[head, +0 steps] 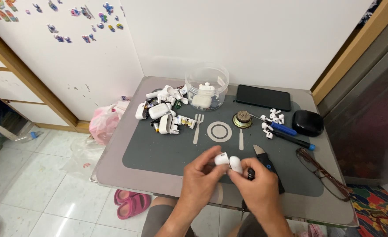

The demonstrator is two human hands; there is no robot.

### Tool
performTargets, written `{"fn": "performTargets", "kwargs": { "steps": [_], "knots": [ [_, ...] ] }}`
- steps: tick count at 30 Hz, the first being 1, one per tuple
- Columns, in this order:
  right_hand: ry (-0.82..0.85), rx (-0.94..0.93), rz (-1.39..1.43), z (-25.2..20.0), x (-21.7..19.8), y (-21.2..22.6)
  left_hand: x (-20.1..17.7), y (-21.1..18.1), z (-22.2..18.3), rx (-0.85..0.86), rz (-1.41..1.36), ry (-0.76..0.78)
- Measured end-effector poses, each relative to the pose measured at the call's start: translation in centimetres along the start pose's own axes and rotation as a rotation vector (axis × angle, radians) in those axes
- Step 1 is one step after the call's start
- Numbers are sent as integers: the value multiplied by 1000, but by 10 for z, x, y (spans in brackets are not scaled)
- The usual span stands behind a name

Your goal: Disassembling small electronic devices, specifically prying open plastic cases and removing internal components.

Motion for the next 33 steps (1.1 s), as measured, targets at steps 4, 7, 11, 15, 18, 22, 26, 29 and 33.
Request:
{"fn": "performTargets", "kwargs": {
  "steps": [4, 7, 11, 15, 18, 22, 26, 29, 33],
  "knots": [
    [-181, -579, -386, -13, 2, -18, -4, 0, 3, 178, -70, 200],
    [-72, -611, -392, -22, 0, -13, -1, 11, 8, 231, 66, 179],
    [135, -158, -251, -25, -22, 3, -2, 6, 7, 249, 92, 221],
    [24, 137, -48, -32, -48, 38, -12, 2, 8, 412, 233, 198],
    [-232, 172, 160, -31, -64, 65, -19, -5, 4, 417, 361, 231],
    [-372, -57, 367, -25, -68, 79, -28, -10, -4, 464, 440, 285],
    [-260, -18, 284, -22, -64, 62, -29, -8, -6, 472, 399, 235],
    [9, 462, -48, -25, -47, 69, -30, 2, -11, 598, 389, 65],
    [146, 525, 224, -22, -20, 59, -26, 17, -14, 795, 522, -65]
  ]
}}
Point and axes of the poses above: each hand's wrist, its own z-axis towards the middle knuckle, its own x-axis out of the palm, y = z × x, the point moved 1 cm from there along z, towards the middle knuckle, and after that the axes turned 11 degrees about z, right-handed, at the moved point
